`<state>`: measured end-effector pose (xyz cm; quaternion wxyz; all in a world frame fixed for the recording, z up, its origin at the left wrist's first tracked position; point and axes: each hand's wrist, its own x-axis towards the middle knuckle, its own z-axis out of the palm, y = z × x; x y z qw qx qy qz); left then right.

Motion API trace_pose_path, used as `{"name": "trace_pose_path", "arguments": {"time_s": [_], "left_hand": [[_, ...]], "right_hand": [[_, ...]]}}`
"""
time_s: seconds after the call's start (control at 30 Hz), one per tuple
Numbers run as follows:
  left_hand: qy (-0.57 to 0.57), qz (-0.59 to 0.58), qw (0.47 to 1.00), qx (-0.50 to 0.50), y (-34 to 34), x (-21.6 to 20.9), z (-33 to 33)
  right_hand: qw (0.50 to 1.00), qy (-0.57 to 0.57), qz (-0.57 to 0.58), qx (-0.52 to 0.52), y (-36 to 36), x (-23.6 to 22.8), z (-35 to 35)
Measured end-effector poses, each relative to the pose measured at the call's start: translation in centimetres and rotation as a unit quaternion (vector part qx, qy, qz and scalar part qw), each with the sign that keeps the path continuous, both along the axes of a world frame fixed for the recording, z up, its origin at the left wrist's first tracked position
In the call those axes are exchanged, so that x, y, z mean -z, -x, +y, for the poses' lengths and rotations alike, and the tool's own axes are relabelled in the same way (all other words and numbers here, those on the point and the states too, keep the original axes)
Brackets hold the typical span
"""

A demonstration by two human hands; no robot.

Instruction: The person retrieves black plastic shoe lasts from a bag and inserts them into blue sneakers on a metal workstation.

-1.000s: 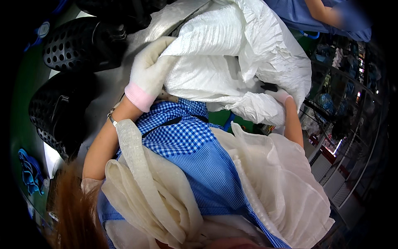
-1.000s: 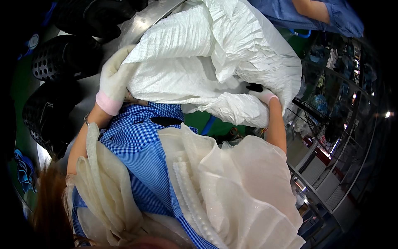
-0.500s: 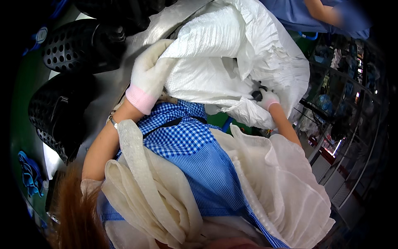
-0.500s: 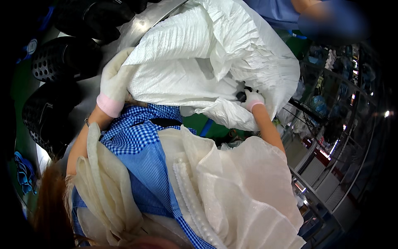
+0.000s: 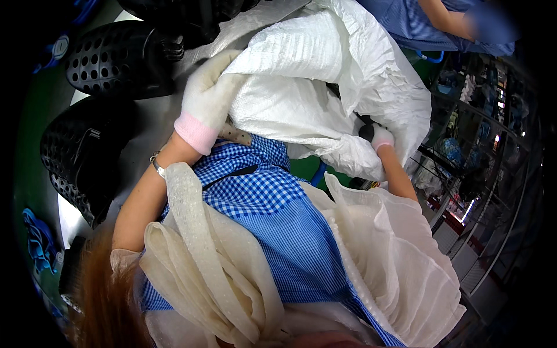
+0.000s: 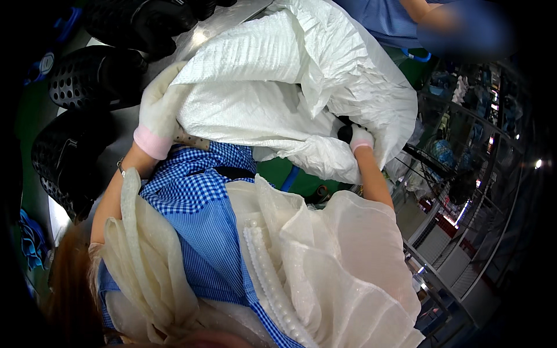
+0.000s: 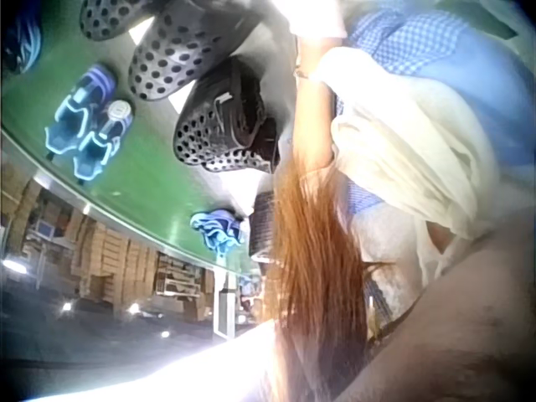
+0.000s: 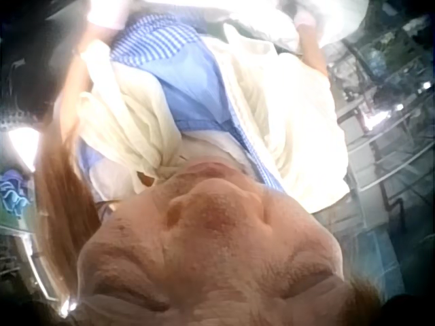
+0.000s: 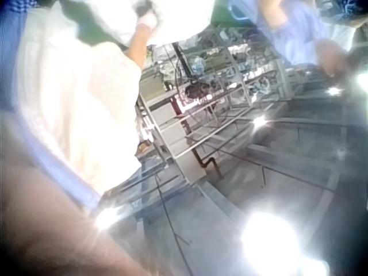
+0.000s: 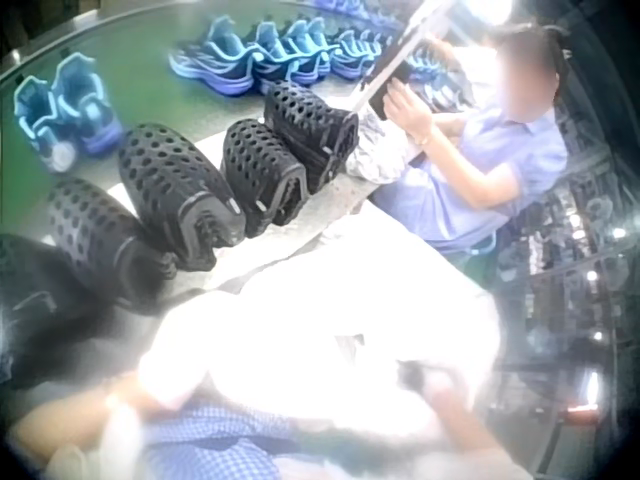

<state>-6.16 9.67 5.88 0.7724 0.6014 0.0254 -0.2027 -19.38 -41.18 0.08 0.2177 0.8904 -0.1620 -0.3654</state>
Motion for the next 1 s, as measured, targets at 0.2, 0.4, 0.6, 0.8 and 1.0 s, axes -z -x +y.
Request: {"name": "trace_pose_path", "arguments": {"time_s": [0.2, 0.4, 0.6, 0.8, 1.0], "left_hand": [[-0.016, 0.013, 0.999, -0.033, -0.2, 2.0, 0.0], [-0.075, -0.016, 0.997, 0.001, -0.6, 4.3, 0.4], [-0.073, 0.002, 0.993, 0.093, -0.8, 4.2, 0.7], [-0.054, -0.060, 0.991, 0.110, -0.4, 3.2, 0.2], [-0.099, -0.110, 0.979, 0.139, -0.1, 0.9, 0.1]], "right_hand": [[0.998, -0.025, -0.043, -0.043, -2.9, -2.4, 2.3], [0.959, -0.248, -0.123, -0.066, -9.4, -8.9, 14.1], [0.794, -0.561, -0.221, 0.077, -14.6, -15.1, 20.4], [0.719, -0.646, -0.203, 0.158, -15.9, -17.6, 22.0], [0.562, -0.758, -0.190, 0.272, -15.3, -17.6, 22.6]]}}
